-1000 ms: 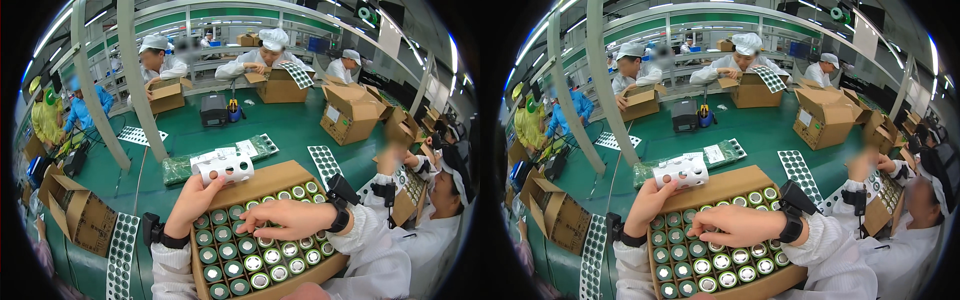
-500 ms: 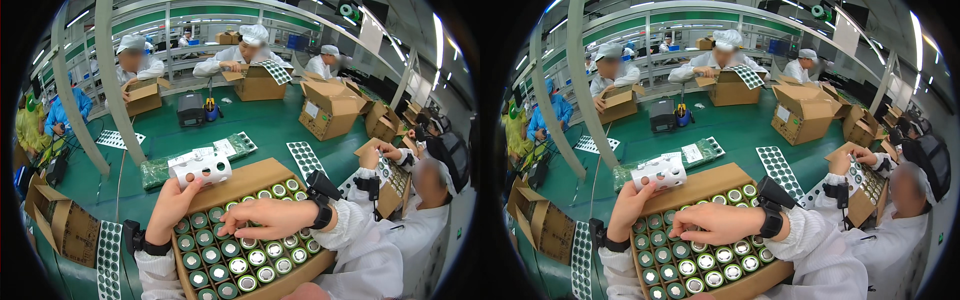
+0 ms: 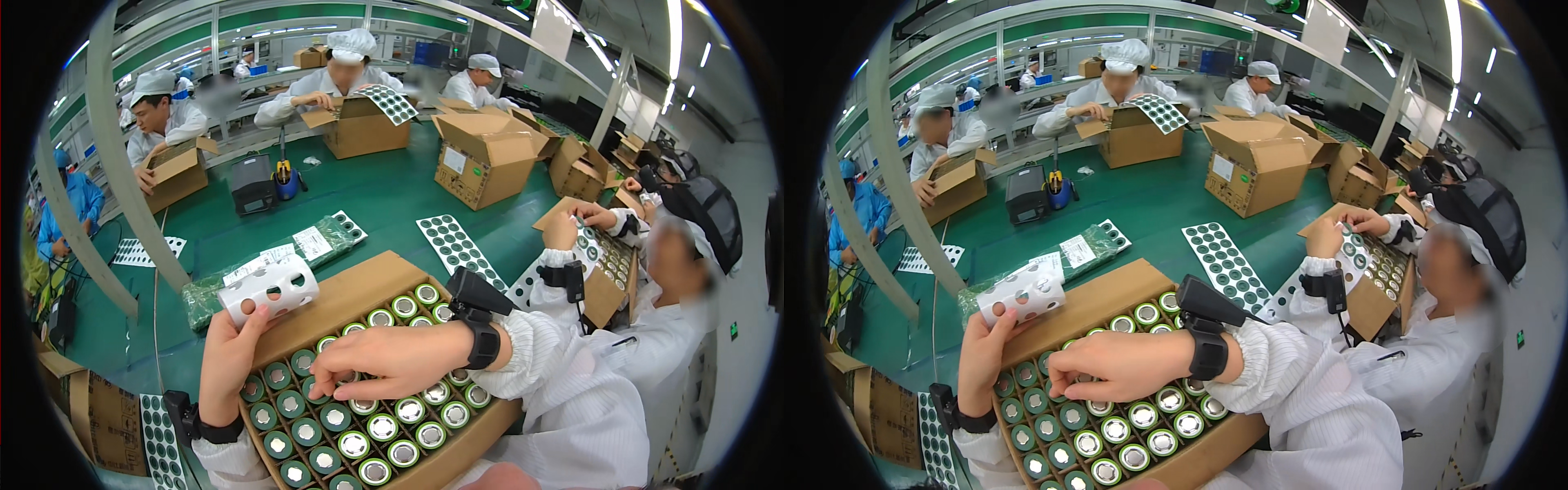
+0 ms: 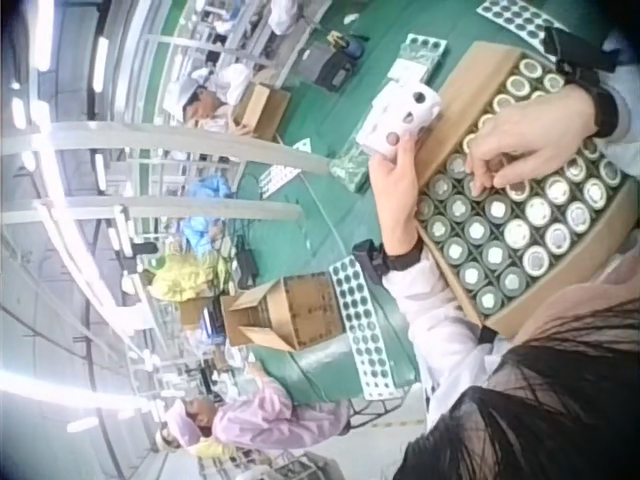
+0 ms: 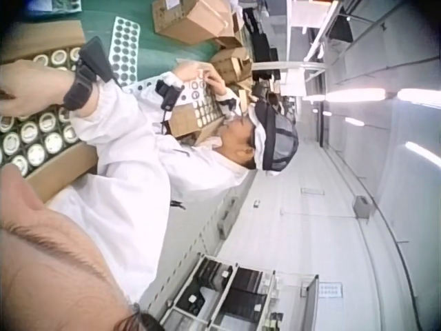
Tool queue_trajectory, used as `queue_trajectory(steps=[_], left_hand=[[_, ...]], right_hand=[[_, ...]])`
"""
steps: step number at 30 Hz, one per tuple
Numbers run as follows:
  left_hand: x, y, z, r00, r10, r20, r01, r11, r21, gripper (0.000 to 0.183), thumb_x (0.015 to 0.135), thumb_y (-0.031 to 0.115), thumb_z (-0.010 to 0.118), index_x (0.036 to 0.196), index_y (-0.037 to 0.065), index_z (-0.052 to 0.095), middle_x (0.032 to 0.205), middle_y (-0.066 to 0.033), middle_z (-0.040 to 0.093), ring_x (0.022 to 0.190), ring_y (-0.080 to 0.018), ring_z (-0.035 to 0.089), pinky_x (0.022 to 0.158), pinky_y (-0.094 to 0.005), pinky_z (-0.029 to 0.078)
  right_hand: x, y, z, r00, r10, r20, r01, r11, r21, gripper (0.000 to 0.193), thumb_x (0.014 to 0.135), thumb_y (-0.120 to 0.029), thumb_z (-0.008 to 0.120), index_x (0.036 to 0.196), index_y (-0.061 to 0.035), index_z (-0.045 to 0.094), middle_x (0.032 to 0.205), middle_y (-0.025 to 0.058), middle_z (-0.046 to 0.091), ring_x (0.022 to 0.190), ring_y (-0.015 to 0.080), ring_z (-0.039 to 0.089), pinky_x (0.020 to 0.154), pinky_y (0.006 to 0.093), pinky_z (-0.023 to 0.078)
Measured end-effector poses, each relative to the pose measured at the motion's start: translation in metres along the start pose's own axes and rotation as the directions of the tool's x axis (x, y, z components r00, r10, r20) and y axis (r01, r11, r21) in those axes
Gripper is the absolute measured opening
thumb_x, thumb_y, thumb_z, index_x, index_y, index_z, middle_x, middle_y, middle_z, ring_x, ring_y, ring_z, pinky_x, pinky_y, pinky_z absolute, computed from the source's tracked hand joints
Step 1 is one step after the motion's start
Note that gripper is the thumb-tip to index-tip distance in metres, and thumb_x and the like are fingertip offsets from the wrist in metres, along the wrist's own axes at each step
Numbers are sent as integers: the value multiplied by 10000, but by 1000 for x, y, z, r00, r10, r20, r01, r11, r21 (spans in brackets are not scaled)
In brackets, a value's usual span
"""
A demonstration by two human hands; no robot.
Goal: Placing circular insulation stickers onto the terminals of cylindrical battery cells arranged in a grid inside a box.
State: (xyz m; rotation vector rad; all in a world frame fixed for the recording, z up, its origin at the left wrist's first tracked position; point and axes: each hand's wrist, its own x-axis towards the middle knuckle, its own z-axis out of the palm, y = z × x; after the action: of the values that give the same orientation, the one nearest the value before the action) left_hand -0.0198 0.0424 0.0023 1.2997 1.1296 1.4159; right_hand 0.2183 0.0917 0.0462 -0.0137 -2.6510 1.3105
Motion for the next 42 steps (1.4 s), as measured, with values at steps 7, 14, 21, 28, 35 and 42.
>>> queue_trajectory(steps=[7, 14, 21, 28, 35, 42], left_hand=[[0, 3, 2, 1000, -8, -21, 6, 999, -53, 242, 976, 100, 532, 1141, -61, 607, 1115, -83, 639, 1028, -151, 616, 945, -294, 487], [0, 2, 2, 1000, -7, -20, 5, 998, -65, 257, 978, 93, 524, 1169, -67, 588, 1130, -83, 636, 1030, -157, 618, 949, -300, 485], [-1, 0, 3, 1000, 3, -29, -5, 998, -70, 251, 980, 91, 520, 1161, -68, 590, 1143, -94, 634, 1044, -173, 618, 955, -312, 485], [-1, 1, 0, 1000, 2, -20, -3, 1000, -26, 246, 979, 85, 520, 1173, -54, 582, 1136, -95, 634, 1030, -183, 626, 940, -315, 492], [-3, -7, -2, 997, -5, -76, 1, 999, -51, 221, 973, 76, 534, 1150, -53, 564, 1134, -91, 631, 1016, -185, 628, 924, -311, 502], [-1, -6, -6, 999, -5, -41, 3, 999, -44, 267, 981, 115, 527, 1197, -42, 520, 1194, -124, 604, 1085, -256, 605, 969, -396, 498]], right_hand=[[0, 4, 1, 1000, -2, 12, 2, 1000, 7, 161, 943, -149, 549, 1045, -25, 562, 1015, 82, 628, 953, 254, 609, 833, 376, 474], [0, 8, 2, 1000, -25, 4, 25, 999, 19, 147, 933, -140, 557, 1022, -23, 549, 1006, 88, 626, 941, 259, 606, 828, 376, 471], [-2, 7, 2, 999, -34, -2, 34, 999, 7, 146, 928, -137, 560, 1014, -20, 545, 989, 92, 620, 941, 265, 602, 824, 380, 470], [1, 9, 2, 993, -108, -53, 105, 993, -60, 152, 906, -128, 577, 971, 8, 553, 937, 122, 677, 879, 284, 660, 762, 370, 515], [-1, 5, 2, 1000, -18, 11, 18, 1000, 16, 154, 926, -137, 558, 1013, -11, 546, 978, 119, 617, 932, 297, 603, 805, 396, 477], [0, 8, 1, 1000, -28, 2, 28, 1000, 6, 152, 919, -140, 561, 1006, -17, 546, 964, 123, 614, 931, 304, 597, 803, 401, 475]])
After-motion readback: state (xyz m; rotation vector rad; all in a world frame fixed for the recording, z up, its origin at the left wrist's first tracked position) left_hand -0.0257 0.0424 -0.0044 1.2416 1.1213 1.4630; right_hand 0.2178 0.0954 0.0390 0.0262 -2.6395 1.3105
